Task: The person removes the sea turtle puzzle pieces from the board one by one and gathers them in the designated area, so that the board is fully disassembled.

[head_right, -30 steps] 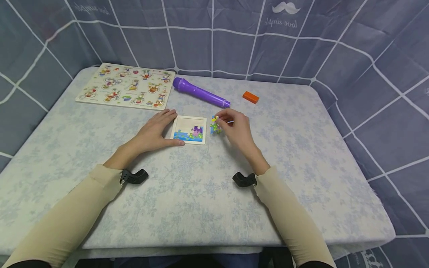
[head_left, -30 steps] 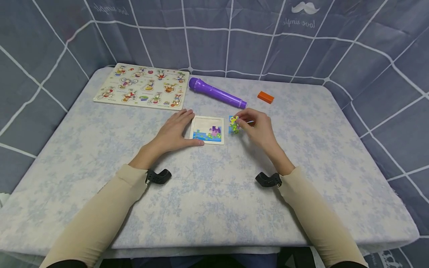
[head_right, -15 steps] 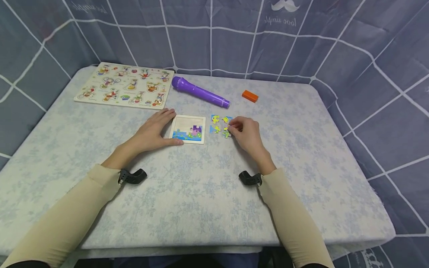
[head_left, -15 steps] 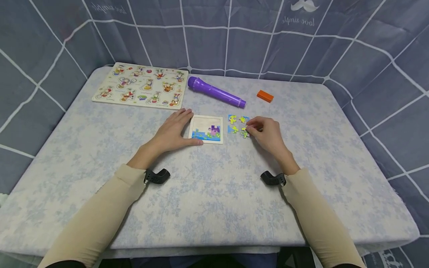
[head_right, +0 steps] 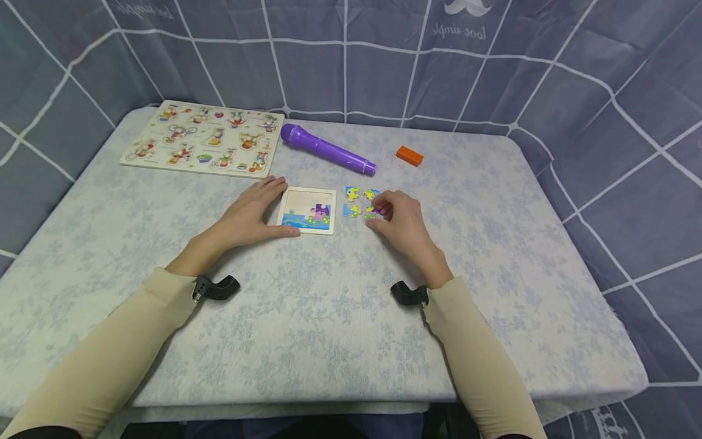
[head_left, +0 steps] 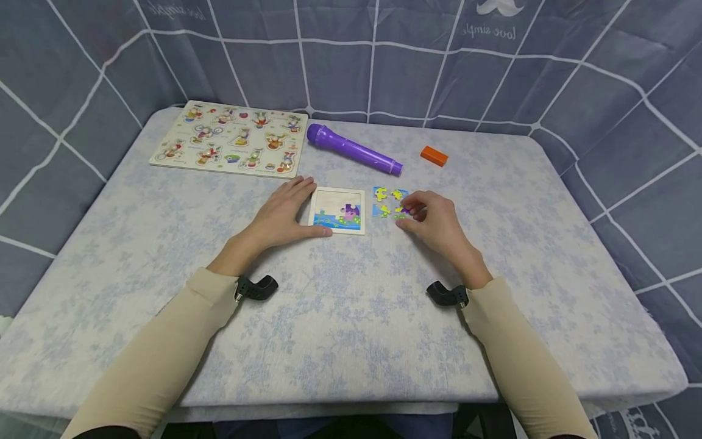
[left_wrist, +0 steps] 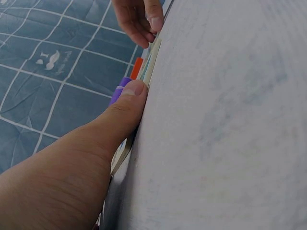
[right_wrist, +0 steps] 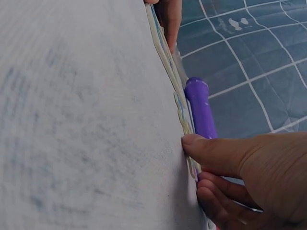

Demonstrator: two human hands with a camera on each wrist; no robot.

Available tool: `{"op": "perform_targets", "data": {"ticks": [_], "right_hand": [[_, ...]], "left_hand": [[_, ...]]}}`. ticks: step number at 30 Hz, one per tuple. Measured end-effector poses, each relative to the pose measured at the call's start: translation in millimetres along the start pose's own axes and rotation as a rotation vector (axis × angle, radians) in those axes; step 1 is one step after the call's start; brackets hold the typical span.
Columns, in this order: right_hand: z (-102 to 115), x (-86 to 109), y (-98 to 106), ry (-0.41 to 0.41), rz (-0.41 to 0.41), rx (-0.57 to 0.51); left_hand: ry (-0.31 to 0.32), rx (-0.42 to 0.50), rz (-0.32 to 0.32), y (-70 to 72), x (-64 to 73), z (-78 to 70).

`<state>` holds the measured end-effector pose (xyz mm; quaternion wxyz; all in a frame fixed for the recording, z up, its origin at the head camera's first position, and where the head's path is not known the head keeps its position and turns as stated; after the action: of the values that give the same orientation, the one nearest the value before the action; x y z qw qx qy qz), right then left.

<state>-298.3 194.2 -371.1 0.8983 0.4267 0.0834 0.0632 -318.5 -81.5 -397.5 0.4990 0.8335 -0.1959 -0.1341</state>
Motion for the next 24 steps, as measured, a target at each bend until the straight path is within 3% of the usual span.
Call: {"op": "perform_targets", "data": {"ticks": [24], "right_hand": [[1.5, 0.2, -1.8, 0.049, 0.000, -0.015]], "left_hand": [[-0.004, -0.007, 0.001, -0.6, -1.0, 0.6]]}}
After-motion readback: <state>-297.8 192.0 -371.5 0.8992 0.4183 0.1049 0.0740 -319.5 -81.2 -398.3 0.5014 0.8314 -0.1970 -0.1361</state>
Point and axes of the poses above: each hand's wrist, its own x-axis away from the middle knuckle, its own y-axis out of the back of the hand, z = x × y, the point moved 9 cm from there along -x, towards the middle knuckle
